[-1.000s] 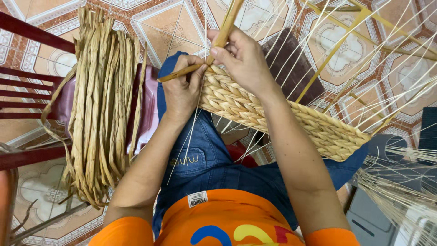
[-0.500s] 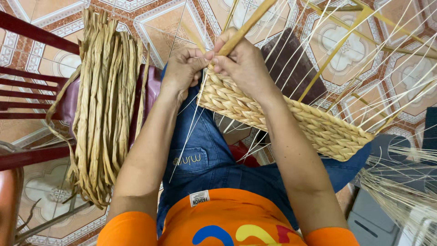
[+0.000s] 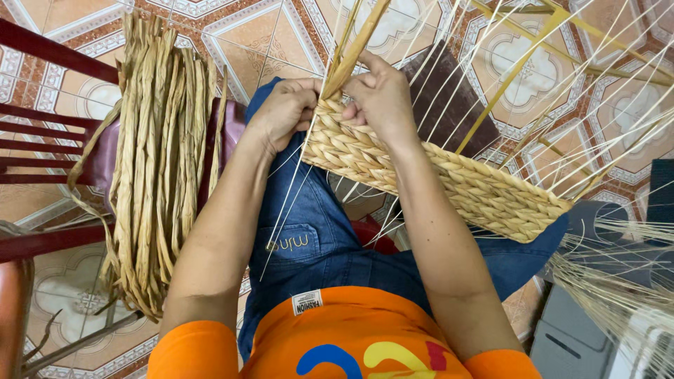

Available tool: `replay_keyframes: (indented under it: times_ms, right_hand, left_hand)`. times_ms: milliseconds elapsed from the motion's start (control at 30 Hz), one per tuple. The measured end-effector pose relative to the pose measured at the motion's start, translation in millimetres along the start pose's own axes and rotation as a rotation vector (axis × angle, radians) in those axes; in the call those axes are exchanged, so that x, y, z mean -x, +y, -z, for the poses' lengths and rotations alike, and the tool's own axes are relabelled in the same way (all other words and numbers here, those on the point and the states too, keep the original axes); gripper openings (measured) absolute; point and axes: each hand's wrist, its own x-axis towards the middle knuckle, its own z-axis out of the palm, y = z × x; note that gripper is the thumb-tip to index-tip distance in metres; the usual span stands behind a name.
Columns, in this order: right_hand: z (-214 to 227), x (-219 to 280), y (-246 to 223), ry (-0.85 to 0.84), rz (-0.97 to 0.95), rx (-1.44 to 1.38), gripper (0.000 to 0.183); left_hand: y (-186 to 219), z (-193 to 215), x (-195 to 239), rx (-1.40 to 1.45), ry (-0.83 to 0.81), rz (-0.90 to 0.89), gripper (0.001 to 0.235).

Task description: The person weaves a rectangular basket by hand, interlacing dried palm strips through a vertical frame. They repeatedly pull new strips through the weave and tighten them to build up the basket's body.

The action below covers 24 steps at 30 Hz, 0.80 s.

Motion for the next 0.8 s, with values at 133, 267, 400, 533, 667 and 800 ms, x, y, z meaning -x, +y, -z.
replay_keyframes:
  times_ms: [133, 267, 400, 533, 667, 800]
  right_hand:
    - [-0.3, -4.4, 21.3, -0.003, 0.146, -0.180, 0.056]
    - [9.6, 4.2, 36.8, -0.035, 0.148, -0.323, 0.049]
    - [11.3, 11.5, 49.9, -0.103, 0.140, -0.357, 0.046]
    - [13.4, 18.3, 58.3, -0.103, 0.117, -0.396, 0.026]
    - [6.8, 34.4, 66.2, -0.004, 0.231, -0.353, 0.019]
    - [0.5, 59.9, 68.5, 0.037, 0.606, 0.015, 0.014]
  left_hand:
    - [-2.4, -8.6, -3.4, -0.134, 0.065, -0.045, 0.022]
    - [-1.9, -28.9, 17.7, -0.411, 0.294, -0.414, 0.022]
    - [0.7, -38.9, 54.7, -0.775, 0.417, -0.872, 0.032]
    - [23.4, -45.3, 57.2, -0.926, 0.251, -0.993, 0.036]
    - [47.4, -44.6, 48.4, -1.037, 0.084, -0.841, 0.022]
    - [71.8, -41.1, 34.6, -1.286, -0.091, -0.632, 0.021]
